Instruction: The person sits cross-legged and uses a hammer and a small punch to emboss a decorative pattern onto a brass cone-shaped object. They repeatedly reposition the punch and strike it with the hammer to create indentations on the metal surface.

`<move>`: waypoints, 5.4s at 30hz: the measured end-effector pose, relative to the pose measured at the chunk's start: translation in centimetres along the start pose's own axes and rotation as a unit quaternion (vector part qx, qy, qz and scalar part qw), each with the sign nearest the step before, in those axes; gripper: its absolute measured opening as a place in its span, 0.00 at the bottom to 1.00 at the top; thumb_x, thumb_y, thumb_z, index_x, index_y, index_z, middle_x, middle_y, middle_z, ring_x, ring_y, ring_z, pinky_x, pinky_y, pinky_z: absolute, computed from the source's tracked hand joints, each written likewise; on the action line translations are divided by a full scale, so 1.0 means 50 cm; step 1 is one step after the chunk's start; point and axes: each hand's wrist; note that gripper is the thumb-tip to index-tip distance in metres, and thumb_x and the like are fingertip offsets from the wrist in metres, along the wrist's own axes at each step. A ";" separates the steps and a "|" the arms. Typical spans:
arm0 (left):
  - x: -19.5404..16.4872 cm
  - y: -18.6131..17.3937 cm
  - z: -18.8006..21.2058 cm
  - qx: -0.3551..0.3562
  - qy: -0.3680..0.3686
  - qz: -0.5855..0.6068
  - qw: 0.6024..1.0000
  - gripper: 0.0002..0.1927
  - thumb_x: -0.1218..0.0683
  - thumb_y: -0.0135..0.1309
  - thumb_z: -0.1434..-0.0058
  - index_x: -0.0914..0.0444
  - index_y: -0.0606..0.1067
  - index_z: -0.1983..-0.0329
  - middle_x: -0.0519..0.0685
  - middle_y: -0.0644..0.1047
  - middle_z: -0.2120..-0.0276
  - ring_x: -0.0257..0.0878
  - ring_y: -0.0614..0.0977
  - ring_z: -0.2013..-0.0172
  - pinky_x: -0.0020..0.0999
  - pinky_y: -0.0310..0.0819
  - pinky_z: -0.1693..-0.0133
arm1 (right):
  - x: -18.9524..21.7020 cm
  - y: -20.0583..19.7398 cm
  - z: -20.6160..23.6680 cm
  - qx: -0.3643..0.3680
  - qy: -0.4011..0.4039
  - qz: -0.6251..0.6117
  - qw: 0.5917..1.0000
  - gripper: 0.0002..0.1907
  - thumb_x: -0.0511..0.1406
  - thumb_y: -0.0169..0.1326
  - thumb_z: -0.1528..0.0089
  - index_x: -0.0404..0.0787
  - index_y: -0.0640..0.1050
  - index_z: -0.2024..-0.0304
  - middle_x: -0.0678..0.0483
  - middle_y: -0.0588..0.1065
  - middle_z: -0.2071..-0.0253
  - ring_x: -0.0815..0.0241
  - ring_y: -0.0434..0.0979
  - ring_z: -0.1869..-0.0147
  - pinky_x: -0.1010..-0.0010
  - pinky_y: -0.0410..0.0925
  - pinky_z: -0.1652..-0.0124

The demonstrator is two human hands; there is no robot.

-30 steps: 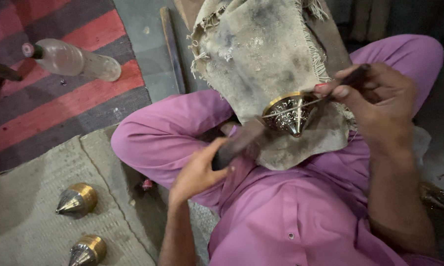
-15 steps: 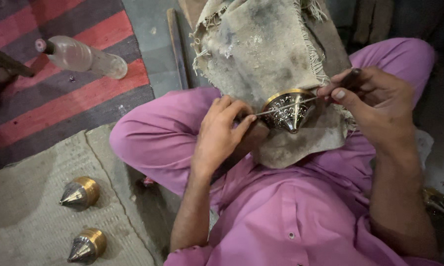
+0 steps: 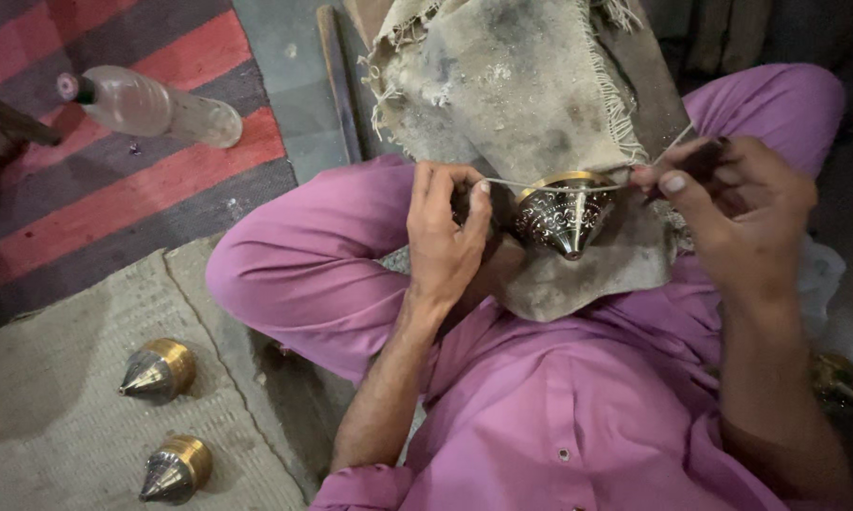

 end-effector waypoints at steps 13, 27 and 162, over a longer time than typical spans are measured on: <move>-0.051 -0.022 0.027 0.016 0.072 -0.060 0.995 0.11 0.61 0.59 0.36 0.65 0.75 0.51 0.54 0.74 0.55 0.52 0.76 0.52 0.44 0.72 0.49 | 0.022 0.011 0.014 -0.019 -0.018 -0.063 0.998 0.03 0.25 0.57 0.23 0.29 0.75 0.51 0.43 0.80 0.55 0.59 0.84 0.50 0.72 0.79 0.46; -0.131 0.006 0.031 0.164 0.199 -0.196 0.946 0.46 0.52 0.67 0.41 0.48 0.58 0.22 0.55 0.65 0.36 0.52 0.68 0.36 0.51 0.60 0.32 | 0.005 0.011 0.028 -0.028 -0.014 -0.065 0.997 0.03 0.25 0.56 0.24 0.30 0.75 0.50 0.45 0.80 0.55 0.59 0.84 0.49 0.72 0.79 0.45; 0.001 -0.139 0.108 0.174 -0.110 -0.100 0.974 0.32 0.54 0.63 0.42 0.63 0.68 0.35 0.63 0.80 0.50 0.61 0.81 0.50 0.50 0.76 0.52 | -0.160 -0.359 0.554 -0.400 0.450 0.421 0.678 0.17 0.34 0.63 0.37 0.33 0.71 0.52 0.48 0.73 0.59 0.58 0.75 0.58 0.67 0.70 0.56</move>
Point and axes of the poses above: each hand's wrist, its own z-axis away from the middle knuckle, its own y-axis out of the palm, x = y × z
